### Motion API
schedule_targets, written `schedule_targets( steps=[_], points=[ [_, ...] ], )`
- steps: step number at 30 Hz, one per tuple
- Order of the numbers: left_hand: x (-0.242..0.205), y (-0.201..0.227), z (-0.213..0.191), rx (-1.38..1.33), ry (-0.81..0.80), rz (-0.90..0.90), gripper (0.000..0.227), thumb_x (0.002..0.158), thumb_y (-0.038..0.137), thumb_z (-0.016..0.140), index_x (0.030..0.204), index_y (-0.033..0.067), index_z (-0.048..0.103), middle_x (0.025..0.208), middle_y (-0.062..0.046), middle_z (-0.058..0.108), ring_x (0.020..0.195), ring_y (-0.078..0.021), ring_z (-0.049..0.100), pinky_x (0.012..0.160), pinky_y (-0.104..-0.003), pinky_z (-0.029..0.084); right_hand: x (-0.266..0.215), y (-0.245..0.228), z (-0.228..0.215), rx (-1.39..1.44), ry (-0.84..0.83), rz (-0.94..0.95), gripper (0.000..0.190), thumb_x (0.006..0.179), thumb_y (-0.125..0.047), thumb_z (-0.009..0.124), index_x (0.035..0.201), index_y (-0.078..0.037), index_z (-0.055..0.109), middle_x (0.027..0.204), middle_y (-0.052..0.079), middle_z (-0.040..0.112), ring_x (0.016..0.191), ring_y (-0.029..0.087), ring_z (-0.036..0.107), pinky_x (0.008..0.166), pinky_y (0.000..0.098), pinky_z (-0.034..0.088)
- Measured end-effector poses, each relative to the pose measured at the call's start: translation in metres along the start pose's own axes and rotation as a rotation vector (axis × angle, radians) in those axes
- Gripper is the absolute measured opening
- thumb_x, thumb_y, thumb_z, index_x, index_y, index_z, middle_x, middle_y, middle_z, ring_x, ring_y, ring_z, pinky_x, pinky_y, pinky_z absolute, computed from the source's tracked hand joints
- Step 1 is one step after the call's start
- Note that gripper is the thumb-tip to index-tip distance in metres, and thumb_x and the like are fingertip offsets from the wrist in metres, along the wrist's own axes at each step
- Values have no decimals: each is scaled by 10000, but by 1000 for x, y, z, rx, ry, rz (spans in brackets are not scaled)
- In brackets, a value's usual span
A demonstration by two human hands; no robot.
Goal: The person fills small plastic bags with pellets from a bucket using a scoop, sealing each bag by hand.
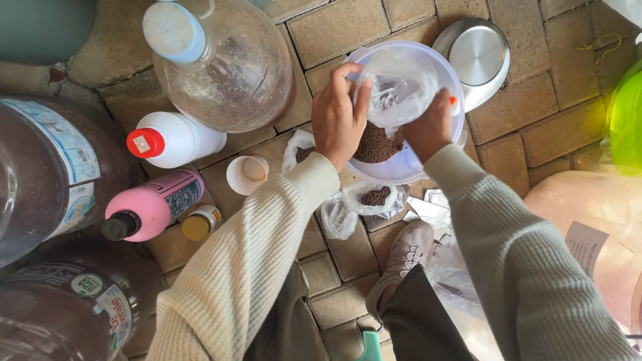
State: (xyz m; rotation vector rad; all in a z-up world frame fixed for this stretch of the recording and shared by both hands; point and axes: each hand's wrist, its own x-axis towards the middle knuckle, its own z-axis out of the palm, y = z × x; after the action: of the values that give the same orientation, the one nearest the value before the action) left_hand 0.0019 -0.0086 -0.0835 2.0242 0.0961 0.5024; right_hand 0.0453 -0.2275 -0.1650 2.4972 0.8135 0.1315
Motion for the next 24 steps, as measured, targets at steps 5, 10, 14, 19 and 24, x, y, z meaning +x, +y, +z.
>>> schedule_targets(
  steps=[5,10,14,19,24],
  points=[
    [-3,-2,5,47,65,-23,244,1057,247,619,1199,79,513,810,-70,659,763,-316,649,751,-459,472,0,-10,1,246,-349,-80,232,860,-341,616,934,-200,785,947,64,762,911,262,697,833,431,418],
    [-2,-4,4,-15,101,7,228,1073,214,626,1153,76,463,913,-100,649,822,-327,654,764,-465,481,-2,12,3,391,-540,-177,262,840,-378,630,788,-180,794,838,84,765,815,302,730,789,468,509],
    [12,9,-13,-116,33,-38,146,1067,123,623,1133,82,500,999,-95,657,885,-312,696,769,-430,531,11,43,-67,489,-640,-143,254,889,-360,589,927,-235,807,929,64,773,881,307,734,808,492,556],
    [35,26,-32,-59,-27,1,97,1030,23,605,1043,119,620,1273,-87,608,1049,-252,741,777,-321,621,8,79,-135,593,-785,-52,332,972,-381,514,1191,-398,764,1047,12,783,940,278,736,868,482,558],
    [37,9,-12,256,-45,344,372,951,10,611,1314,74,656,1475,-75,525,1181,-250,709,1084,-394,557,-18,104,-132,636,-643,-56,310,987,-451,547,1212,-401,754,1088,-25,782,926,275,744,846,454,585]
  ],
)
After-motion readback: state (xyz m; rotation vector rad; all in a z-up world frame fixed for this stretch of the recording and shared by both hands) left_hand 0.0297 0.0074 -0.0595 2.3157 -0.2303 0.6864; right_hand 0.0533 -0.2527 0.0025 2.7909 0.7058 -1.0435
